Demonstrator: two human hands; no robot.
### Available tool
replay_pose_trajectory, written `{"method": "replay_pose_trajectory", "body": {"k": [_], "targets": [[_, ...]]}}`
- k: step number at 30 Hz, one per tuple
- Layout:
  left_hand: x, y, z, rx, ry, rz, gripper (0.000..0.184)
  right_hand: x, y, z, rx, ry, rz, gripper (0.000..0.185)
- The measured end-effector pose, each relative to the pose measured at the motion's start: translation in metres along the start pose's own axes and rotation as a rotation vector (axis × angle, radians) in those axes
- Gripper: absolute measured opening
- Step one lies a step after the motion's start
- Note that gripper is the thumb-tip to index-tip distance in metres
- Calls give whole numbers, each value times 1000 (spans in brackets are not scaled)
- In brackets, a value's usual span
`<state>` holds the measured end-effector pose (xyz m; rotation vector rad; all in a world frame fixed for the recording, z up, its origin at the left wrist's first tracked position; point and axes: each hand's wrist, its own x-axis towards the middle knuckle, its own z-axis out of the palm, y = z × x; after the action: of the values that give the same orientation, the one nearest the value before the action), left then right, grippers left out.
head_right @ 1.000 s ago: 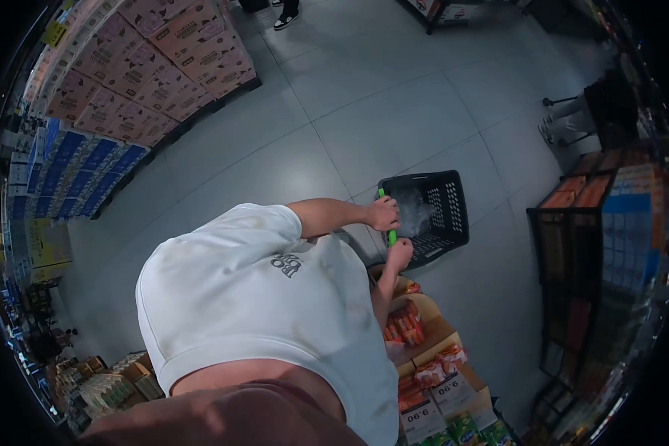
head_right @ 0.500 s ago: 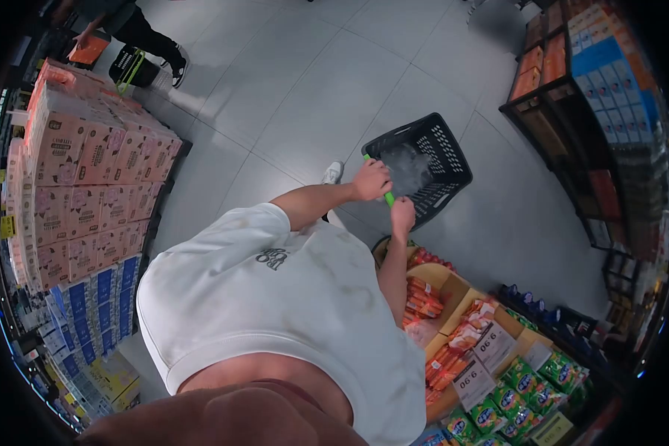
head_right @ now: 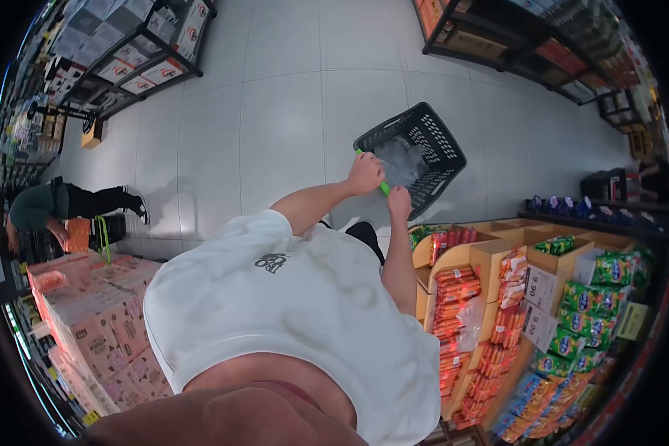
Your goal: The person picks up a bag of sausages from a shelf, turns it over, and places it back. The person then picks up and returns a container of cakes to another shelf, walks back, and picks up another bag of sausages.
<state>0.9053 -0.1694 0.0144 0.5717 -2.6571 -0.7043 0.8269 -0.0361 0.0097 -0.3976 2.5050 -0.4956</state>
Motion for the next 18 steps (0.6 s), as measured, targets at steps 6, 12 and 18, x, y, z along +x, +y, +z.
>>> {"method": "replay_pose_trajectory", "body": {"k": [6, 12, 18], "targets": [[63, -7, 6, 3, -28, 124, 22, 35, -13, -14, 153, 21, 32, 46], [133, -3, 33, 83, -88, 255, 23, 94, 0, -35, 495, -105, 30, 43], [202, 19, 62, 165, -168, 338, 25, 121, 34, -63, 1085, -115, -21, 26]]}}
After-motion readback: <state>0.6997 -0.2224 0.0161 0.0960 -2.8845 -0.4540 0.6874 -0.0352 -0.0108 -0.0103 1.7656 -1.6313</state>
